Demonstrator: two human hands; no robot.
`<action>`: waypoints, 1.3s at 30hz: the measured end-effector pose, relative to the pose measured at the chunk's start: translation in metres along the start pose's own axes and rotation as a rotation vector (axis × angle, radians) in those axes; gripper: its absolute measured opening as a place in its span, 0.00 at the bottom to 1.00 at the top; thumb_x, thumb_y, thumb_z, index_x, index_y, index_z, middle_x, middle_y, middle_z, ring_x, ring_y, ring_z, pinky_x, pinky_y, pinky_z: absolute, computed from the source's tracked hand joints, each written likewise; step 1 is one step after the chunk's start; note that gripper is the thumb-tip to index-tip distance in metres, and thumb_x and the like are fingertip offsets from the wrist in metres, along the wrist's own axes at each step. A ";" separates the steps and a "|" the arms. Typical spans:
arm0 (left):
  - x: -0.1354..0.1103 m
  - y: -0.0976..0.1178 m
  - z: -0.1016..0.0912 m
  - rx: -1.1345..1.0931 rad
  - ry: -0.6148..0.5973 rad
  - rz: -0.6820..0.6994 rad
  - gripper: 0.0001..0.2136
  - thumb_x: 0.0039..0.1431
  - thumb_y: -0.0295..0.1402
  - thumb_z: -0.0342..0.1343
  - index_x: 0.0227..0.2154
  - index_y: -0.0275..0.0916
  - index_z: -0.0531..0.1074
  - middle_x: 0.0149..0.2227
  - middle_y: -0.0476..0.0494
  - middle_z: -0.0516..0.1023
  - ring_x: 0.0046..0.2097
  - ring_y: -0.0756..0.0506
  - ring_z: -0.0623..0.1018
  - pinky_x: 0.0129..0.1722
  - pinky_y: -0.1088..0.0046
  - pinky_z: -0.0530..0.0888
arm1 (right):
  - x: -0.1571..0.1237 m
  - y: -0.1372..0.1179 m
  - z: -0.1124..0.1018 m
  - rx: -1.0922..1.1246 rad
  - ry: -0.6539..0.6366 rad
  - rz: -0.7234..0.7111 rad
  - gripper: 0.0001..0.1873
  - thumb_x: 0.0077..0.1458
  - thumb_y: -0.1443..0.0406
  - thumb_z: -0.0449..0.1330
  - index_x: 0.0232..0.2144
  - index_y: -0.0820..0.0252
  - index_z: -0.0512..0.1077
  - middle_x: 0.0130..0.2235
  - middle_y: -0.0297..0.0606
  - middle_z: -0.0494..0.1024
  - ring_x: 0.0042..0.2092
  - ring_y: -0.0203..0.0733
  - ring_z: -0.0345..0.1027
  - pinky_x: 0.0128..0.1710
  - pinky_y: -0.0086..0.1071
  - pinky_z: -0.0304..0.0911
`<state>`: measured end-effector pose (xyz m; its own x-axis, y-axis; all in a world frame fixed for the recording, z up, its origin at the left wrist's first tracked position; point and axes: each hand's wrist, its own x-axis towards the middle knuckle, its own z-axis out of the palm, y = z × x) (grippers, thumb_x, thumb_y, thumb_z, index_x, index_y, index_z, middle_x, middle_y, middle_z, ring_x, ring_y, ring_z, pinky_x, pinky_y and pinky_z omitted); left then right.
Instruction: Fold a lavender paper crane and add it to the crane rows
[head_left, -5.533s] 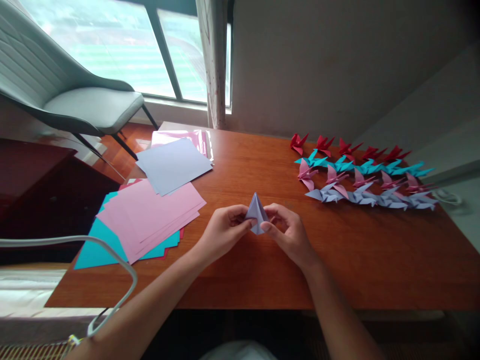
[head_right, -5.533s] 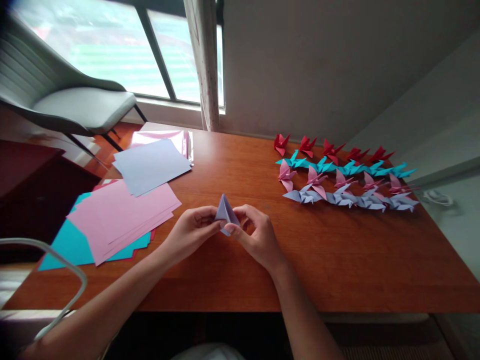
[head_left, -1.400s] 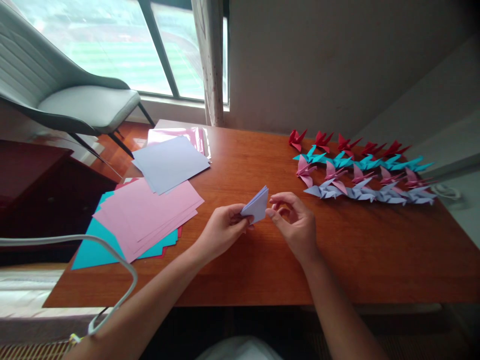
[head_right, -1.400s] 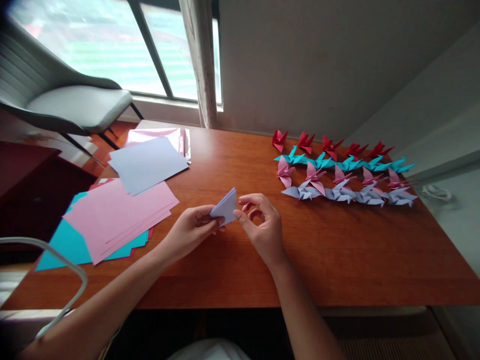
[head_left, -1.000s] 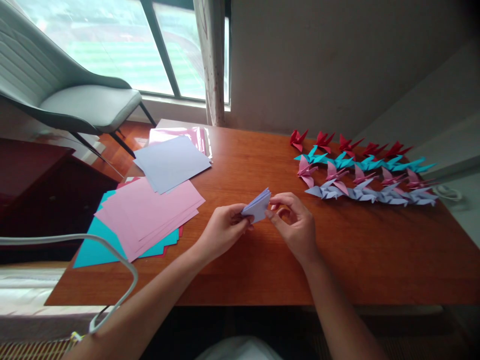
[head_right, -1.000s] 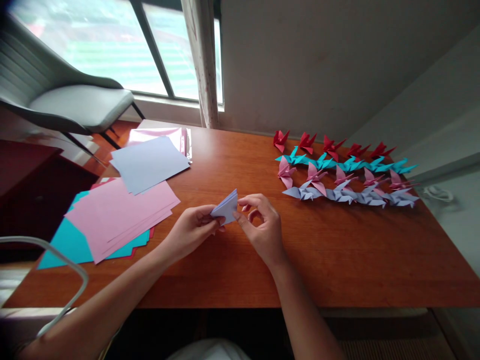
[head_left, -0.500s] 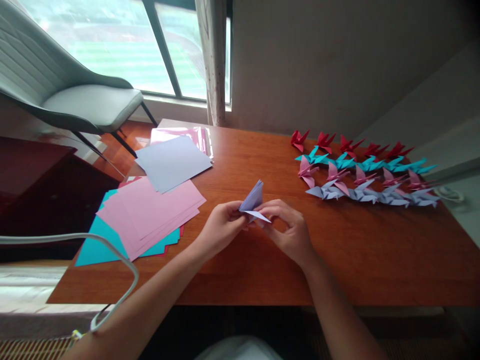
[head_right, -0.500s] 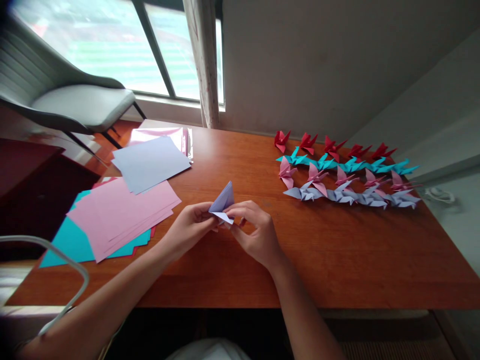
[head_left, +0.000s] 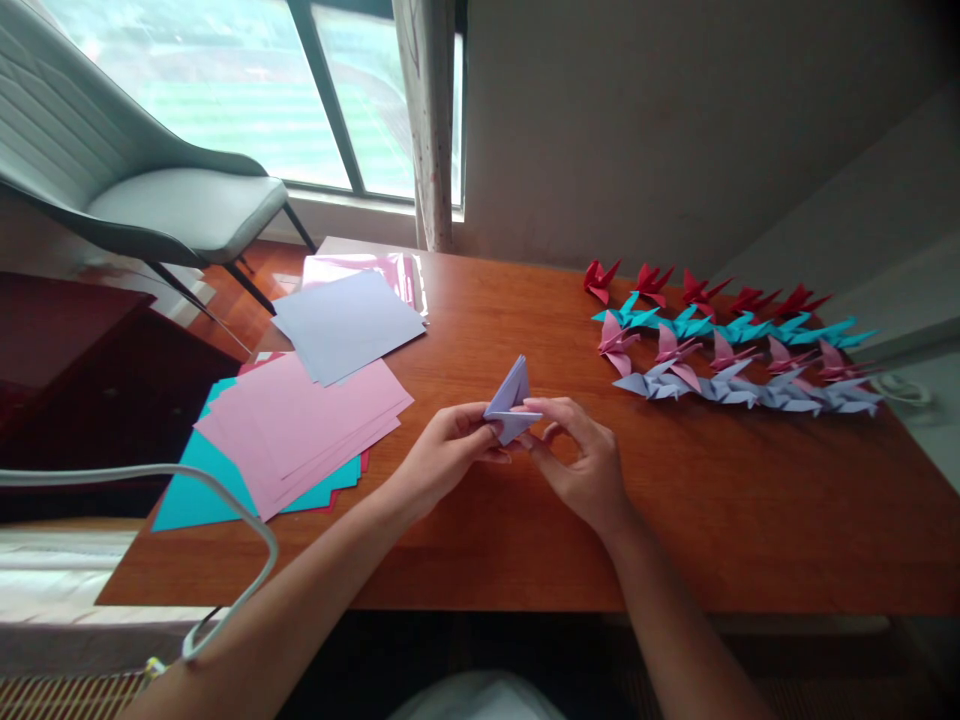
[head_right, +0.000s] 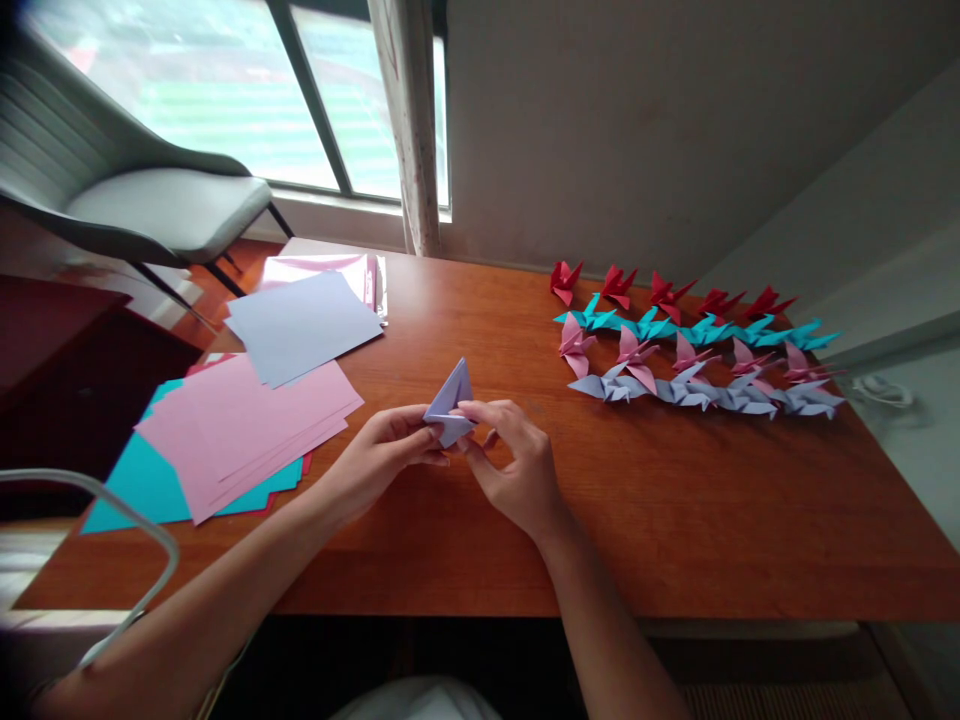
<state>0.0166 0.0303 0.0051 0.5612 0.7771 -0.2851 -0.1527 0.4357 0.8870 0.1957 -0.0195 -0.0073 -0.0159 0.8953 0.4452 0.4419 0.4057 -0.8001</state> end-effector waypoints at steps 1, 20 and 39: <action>0.000 -0.001 0.000 -0.005 -0.009 -0.004 0.14 0.54 0.37 0.65 0.40 0.34 0.81 0.39 0.39 0.82 0.41 0.43 0.80 0.40 0.71 0.77 | 0.000 0.000 0.000 -0.009 -0.002 -0.009 0.16 0.58 0.71 0.62 0.48 0.51 0.74 0.45 0.38 0.80 0.44 0.42 0.74 0.33 0.33 0.71; 0.001 -0.003 0.000 -0.021 -0.047 -0.044 0.15 0.54 0.38 0.65 0.41 0.34 0.80 0.41 0.38 0.82 0.42 0.41 0.81 0.43 0.67 0.77 | 0.002 0.000 -0.002 -0.043 0.011 0.033 0.07 0.63 0.65 0.59 0.39 0.52 0.78 0.37 0.37 0.82 0.39 0.41 0.74 0.36 0.34 0.69; 0.002 -0.004 -0.001 0.146 0.018 0.063 0.12 0.55 0.37 0.63 0.38 0.33 0.80 0.36 0.41 0.82 0.35 0.45 0.81 0.32 0.75 0.75 | 0.000 -0.001 0.005 -0.086 0.026 -0.085 0.13 0.62 0.70 0.59 0.45 0.49 0.77 0.42 0.37 0.82 0.44 0.44 0.76 0.41 0.38 0.73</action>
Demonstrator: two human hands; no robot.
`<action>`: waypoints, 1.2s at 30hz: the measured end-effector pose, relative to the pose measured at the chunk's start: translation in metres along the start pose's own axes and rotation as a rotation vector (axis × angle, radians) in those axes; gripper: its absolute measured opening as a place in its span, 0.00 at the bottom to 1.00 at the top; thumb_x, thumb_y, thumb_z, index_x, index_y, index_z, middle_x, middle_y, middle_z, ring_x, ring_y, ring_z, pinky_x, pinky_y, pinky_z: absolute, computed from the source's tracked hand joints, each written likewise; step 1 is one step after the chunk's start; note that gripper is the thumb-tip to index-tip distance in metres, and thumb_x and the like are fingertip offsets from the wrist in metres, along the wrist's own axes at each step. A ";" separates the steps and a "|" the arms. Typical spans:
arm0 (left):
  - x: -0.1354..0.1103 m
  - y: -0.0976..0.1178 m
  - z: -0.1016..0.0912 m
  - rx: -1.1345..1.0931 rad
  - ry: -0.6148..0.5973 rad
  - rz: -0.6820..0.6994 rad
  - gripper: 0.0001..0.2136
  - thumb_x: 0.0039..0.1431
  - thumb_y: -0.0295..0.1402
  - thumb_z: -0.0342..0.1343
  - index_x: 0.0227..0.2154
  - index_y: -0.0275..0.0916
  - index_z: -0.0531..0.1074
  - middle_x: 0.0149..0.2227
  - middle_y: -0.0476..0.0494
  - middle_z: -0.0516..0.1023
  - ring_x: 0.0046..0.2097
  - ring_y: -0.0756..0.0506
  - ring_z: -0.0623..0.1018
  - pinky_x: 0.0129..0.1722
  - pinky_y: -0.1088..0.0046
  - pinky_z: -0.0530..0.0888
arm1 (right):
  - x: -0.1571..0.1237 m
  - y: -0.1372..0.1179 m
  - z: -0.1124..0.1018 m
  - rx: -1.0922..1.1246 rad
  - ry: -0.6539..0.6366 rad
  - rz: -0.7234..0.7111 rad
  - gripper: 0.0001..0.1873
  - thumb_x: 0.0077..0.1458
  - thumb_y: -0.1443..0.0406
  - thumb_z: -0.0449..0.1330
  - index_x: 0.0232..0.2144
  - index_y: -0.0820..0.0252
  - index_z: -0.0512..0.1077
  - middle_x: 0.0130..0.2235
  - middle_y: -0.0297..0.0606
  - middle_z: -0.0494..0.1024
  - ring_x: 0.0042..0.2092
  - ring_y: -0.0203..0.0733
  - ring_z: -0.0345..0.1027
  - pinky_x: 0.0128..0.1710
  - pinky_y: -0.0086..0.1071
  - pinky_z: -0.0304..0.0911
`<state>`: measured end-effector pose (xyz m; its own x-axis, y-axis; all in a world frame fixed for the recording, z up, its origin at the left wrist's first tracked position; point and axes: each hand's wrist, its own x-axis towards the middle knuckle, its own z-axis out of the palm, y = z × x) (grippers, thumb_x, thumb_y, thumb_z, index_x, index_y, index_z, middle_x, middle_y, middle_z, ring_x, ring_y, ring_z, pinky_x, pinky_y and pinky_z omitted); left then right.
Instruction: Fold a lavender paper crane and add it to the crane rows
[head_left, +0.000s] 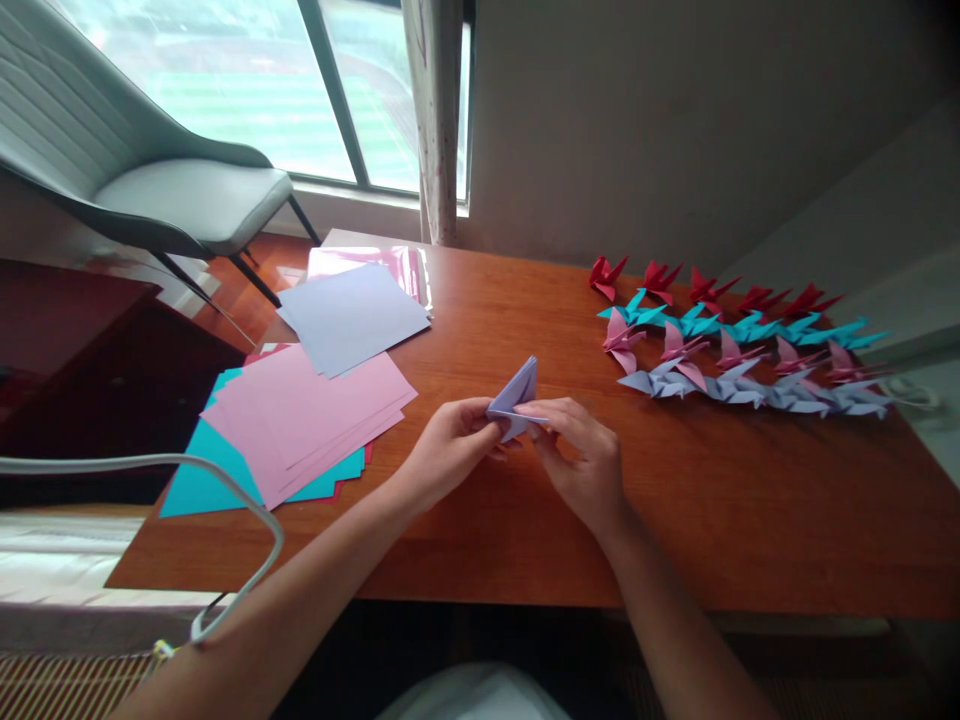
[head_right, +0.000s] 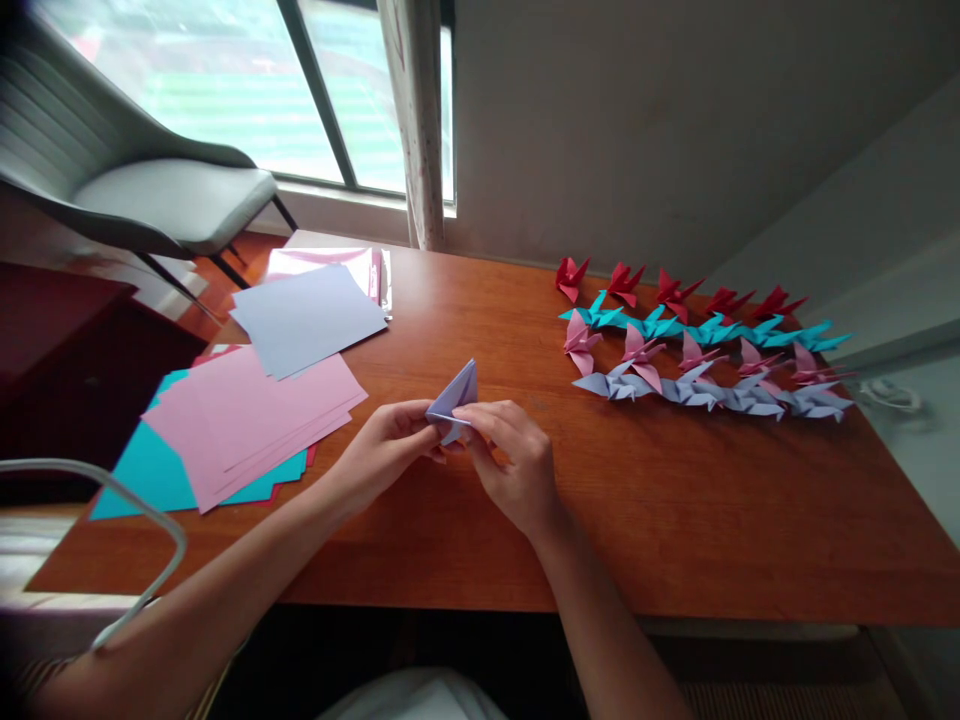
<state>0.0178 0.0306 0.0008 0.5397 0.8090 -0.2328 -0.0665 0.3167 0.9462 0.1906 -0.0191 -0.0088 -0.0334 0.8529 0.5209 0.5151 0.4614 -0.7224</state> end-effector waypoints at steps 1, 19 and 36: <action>0.000 0.000 0.000 -0.015 -0.005 -0.003 0.13 0.55 0.38 0.64 0.37 0.33 0.80 0.36 0.40 0.82 0.36 0.45 0.81 0.33 0.75 0.76 | 0.000 0.000 0.000 -0.009 0.005 -0.016 0.13 0.62 0.70 0.59 0.45 0.49 0.77 0.42 0.38 0.83 0.45 0.44 0.76 0.43 0.40 0.73; 0.000 0.000 -0.004 -0.450 0.051 -0.118 0.06 0.53 0.32 0.62 0.30 0.34 0.76 0.28 0.46 0.79 0.29 0.51 0.76 0.31 0.78 0.72 | -0.006 -0.003 0.012 -0.188 -0.027 -0.207 0.31 0.54 0.78 0.59 0.56 0.46 0.72 0.54 0.37 0.78 0.53 0.50 0.67 0.54 0.51 0.70; 0.001 -0.004 -0.004 -0.314 0.044 -0.065 0.16 0.55 0.40 0.66 0.42 0.34 0.79 0.39 0.40 0.81 0.38 0.47 0.78 0.39 0.73 0.74 | 0.001 -0.010 0.003 0.075 0.090 0.079 0.15 0.59 0.73 0.57 0.43 0.51 0.77 0.46 0.37 0.81 0.49 0.45 0.73 0.48 0.42 0.71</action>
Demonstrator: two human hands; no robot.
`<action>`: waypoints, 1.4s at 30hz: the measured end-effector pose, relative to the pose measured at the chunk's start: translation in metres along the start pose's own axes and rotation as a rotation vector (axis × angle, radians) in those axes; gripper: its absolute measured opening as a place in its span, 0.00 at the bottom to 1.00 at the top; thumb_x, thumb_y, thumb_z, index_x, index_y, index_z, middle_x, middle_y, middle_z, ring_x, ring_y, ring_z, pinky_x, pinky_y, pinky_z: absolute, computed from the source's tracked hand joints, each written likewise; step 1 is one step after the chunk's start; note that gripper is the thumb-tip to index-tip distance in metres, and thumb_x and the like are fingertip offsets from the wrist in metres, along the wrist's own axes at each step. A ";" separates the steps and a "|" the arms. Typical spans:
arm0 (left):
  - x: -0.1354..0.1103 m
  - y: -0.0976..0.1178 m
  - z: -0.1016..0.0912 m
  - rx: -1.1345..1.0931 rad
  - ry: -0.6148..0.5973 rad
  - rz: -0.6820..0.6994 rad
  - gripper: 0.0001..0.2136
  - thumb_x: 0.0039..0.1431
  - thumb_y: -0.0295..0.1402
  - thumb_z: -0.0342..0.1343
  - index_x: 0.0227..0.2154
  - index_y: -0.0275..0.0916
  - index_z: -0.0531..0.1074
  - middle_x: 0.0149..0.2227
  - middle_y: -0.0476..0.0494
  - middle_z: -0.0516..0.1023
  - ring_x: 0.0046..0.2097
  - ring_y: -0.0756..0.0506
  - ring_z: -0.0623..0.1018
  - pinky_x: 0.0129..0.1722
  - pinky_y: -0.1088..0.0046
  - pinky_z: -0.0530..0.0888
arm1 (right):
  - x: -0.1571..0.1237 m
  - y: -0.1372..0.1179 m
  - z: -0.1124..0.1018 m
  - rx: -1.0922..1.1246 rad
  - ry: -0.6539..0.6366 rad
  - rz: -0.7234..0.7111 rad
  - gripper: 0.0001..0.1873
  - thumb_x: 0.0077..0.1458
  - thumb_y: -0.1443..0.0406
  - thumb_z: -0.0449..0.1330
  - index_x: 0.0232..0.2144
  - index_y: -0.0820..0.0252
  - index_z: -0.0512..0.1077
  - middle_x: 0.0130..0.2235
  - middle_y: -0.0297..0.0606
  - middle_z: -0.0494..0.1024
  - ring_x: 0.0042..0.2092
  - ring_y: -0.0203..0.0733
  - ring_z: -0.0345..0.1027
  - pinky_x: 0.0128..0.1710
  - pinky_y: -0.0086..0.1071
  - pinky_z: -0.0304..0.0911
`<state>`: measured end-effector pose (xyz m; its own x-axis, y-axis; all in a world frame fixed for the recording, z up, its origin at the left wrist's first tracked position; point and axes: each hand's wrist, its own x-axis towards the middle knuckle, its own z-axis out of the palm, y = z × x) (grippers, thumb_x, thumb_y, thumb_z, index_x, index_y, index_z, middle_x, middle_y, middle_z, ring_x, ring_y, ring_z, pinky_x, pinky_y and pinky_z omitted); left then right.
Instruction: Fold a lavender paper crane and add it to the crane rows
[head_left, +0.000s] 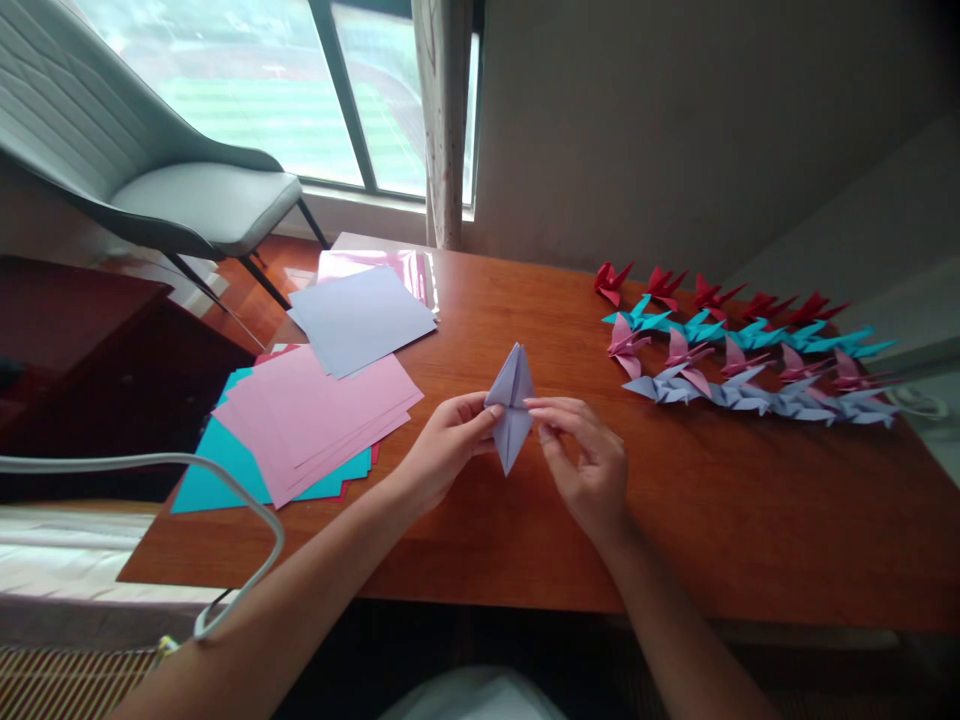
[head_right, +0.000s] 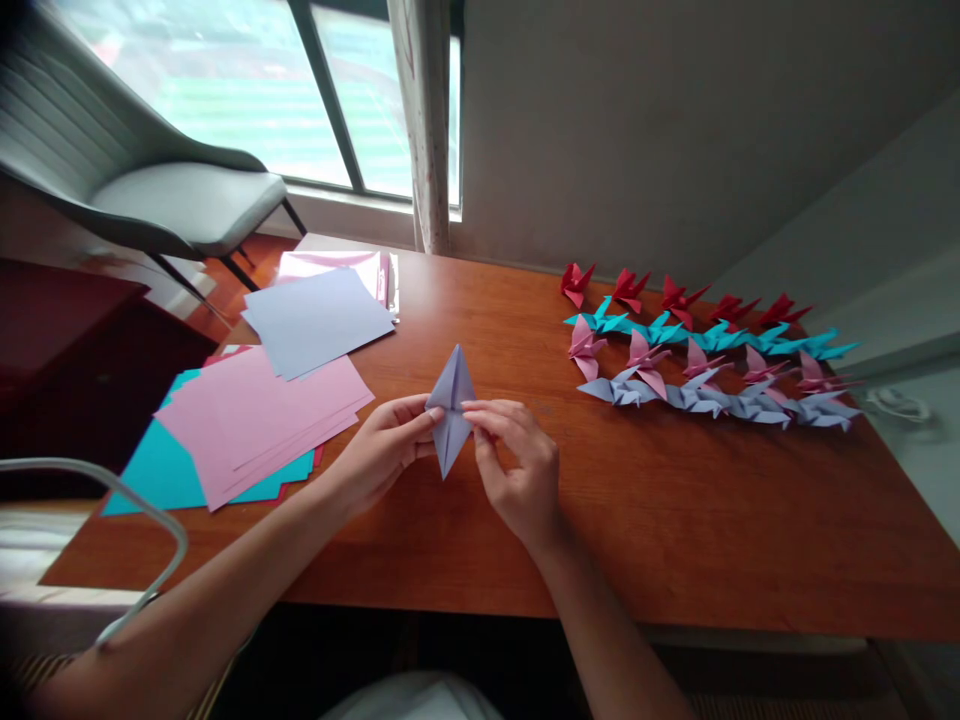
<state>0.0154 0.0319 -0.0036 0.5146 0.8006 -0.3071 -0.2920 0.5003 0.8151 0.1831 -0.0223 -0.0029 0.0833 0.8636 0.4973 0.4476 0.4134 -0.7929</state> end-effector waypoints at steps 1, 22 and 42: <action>0.000 -0.001 -0.001 0.013 -0.002 0.001 0.16 0.55 0.40 0.66 0.42 0.34 0.79 0.39 0.40 0.81 0.38 0.46 0.78 0.40 0.72 0.74 | 0.000 0.001 -0.001 0.004 0.032 0.069 0.12 0.60 0.71 0.57 0.42 0.51 0.77 0.45 0.38 0.81 0.48 0.45 0.74 0.44 0.40 0.71; -0.002 0.005 0.005 0.235 -0.007 0.053 0.15 0.53 0.37 0.66 0.41 0.33 0.80 0.38 0.41 0.83 0.39 0.45 0.78 0.39 0.74 0.72 | 0.000 0.017 0.003 0.008 -0.068 0.347 0.08 0.59 0.59 0.62 0.33 0.57 0.76 0.35 0.37 0.79 0.34 0.39 0.73 0.29 0.31 0.65; -0.004 -0.004 0.004 0.337 -0.231 0.008 0.16 0.55 0.33 0.63 0.46 0.33 0.73 0.36 0.45 0.76 0.35 0.48 0.75 0.34 0.75 0.70 | 0.001 0.006 -0.005 0.248 -0.154 0.507 0.15 0.55 0.53 0.65 0.29 0.59 0.77 0.28 0.35 0.77 0.30 0.39 0.69 0.31 0.32 0.66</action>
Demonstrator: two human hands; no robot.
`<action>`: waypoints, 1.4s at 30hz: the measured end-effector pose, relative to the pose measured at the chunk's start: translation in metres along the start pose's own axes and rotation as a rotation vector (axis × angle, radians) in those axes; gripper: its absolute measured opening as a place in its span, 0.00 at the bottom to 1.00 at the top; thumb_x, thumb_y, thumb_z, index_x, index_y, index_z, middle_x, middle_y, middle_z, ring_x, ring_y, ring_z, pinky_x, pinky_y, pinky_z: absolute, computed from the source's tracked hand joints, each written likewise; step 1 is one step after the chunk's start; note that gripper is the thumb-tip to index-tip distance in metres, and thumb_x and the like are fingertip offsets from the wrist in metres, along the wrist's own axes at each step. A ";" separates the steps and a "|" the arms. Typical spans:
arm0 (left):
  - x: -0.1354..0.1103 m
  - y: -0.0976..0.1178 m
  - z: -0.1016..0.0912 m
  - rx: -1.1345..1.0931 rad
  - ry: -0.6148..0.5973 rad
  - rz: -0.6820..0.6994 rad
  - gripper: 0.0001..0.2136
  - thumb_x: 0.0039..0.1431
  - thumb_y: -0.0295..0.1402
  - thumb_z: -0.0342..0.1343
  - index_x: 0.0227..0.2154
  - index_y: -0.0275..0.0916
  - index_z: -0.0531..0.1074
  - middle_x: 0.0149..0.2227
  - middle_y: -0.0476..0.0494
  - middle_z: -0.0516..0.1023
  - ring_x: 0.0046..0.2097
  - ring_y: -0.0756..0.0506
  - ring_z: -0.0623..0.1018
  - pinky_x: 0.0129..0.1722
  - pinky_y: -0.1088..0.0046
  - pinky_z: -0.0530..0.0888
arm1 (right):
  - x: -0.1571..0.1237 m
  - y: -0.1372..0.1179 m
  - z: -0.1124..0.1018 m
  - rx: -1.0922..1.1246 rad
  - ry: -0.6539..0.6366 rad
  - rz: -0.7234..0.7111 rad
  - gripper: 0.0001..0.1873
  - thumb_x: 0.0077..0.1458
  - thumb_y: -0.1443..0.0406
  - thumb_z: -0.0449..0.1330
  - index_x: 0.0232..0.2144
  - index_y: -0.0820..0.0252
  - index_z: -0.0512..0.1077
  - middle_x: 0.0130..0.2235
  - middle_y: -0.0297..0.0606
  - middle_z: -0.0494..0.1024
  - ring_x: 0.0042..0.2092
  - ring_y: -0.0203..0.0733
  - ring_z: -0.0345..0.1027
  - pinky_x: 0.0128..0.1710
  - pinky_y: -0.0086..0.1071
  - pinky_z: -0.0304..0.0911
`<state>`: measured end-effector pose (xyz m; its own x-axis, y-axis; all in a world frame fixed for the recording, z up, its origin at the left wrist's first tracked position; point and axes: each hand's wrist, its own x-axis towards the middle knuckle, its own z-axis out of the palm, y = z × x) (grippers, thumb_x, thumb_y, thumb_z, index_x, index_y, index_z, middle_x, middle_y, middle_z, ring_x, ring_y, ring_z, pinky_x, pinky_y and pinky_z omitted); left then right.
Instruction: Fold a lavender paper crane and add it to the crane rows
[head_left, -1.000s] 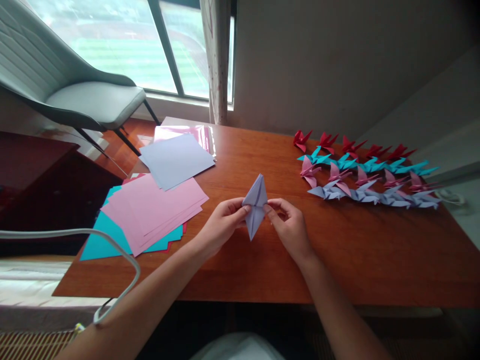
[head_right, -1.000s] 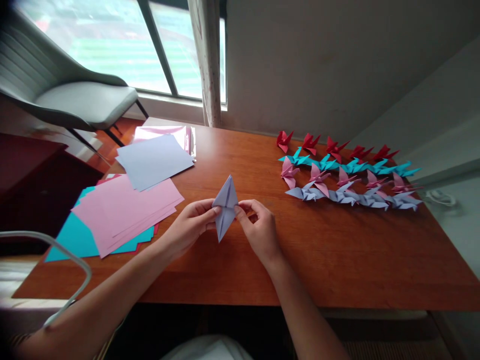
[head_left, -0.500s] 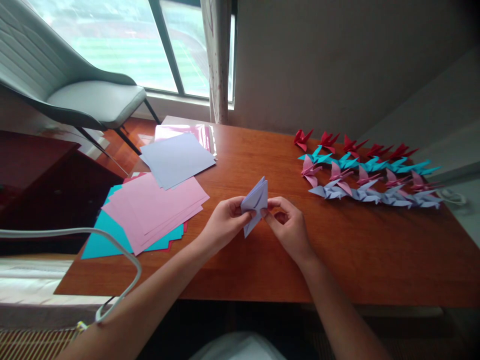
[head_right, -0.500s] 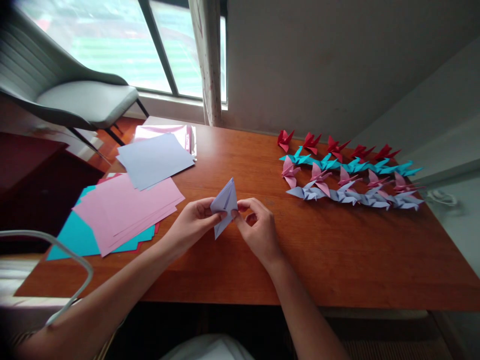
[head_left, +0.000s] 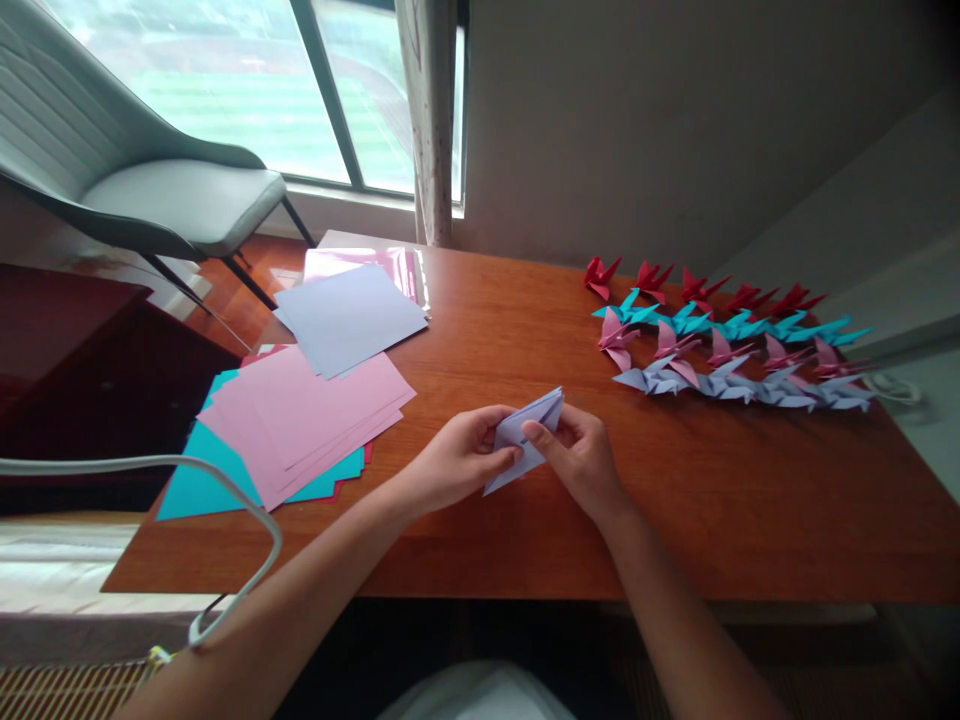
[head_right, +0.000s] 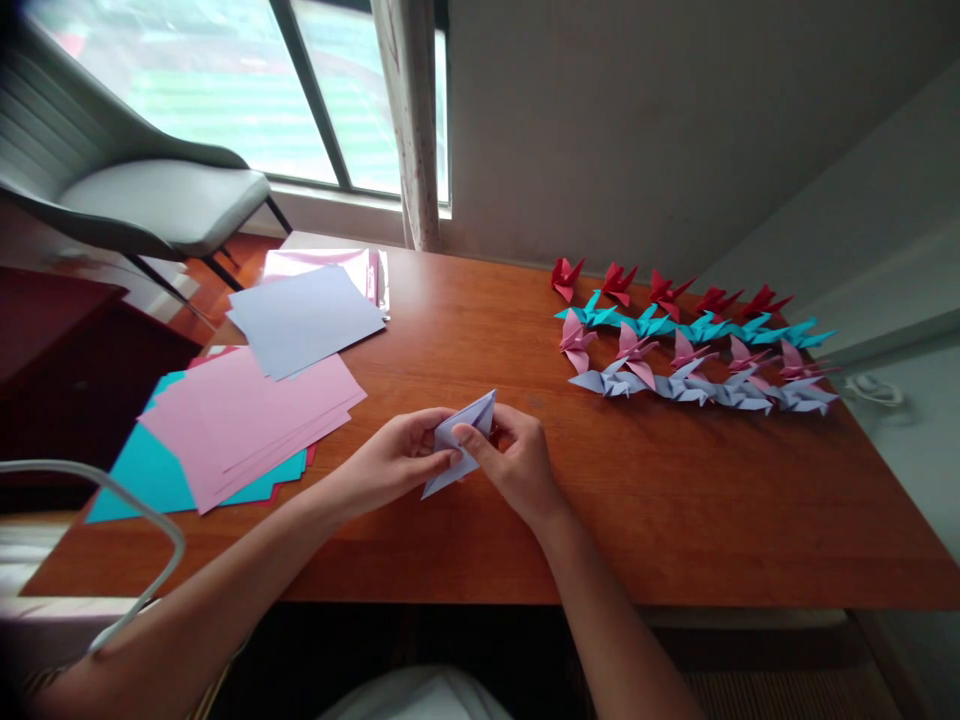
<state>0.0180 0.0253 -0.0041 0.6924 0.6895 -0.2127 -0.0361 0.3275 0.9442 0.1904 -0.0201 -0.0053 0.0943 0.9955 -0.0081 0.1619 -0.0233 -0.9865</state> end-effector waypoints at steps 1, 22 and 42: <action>0.000 0.000 0.001 -0.005 -0.005 -0.011 0.17 0.55 0.33 0.64 0.46 0.33 0.73 0.35 0.45 0.76 0.35 0.48 0.75 0.34 0.75 0.70 | 0.000 0.001 0.001 0.009 0.027 0.017 0.15 0.55 0.53 0.65 0.28 0.59 0.77 0.27 0.35 0.77 0.29 0.39 0.69 0.29 0.31 0.65; -0.001 0.009 0.005 -0.048 0.056 -0.018 0.15 0.54 0.43 0.66 0.31 0.33 0.78 0.28 0.44 0.79 0.28 0.51 0.75 0.30 0.76 0.70 | 0.010 0.005 0.000 0.469 0.256 0.185 0.14 0.47 0.55 0.69 0.25 0.58 0.73 0.26 0.33 0.78 0.27 0.37 0.71 0.29 0.31 0.68; -0.004 0.006 0.003 0.460 0.416 0.270 0.12 0.64 0.40 0.56 0.40 0.37 0.77 0.39 0.39 0.83 0.38 0.44 0.81 0.39 0.70 0.75 | 0.013 0.014 -0.006 0.227 0.485 0.046 0.21 0.52 0.51 0.66 0.20 0.56 0.64 0.19 0.29 0.65 0.21 0.33 0.57 0.20 0.28 0.54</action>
<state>0.0172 0.0220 0.0028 0.3637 0.9300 0.0530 0.2055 -0.1356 0.9692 0.1998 -0.0080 -0.0178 0.5480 0.8360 -0.0292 -0.0648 0.0077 -0.9979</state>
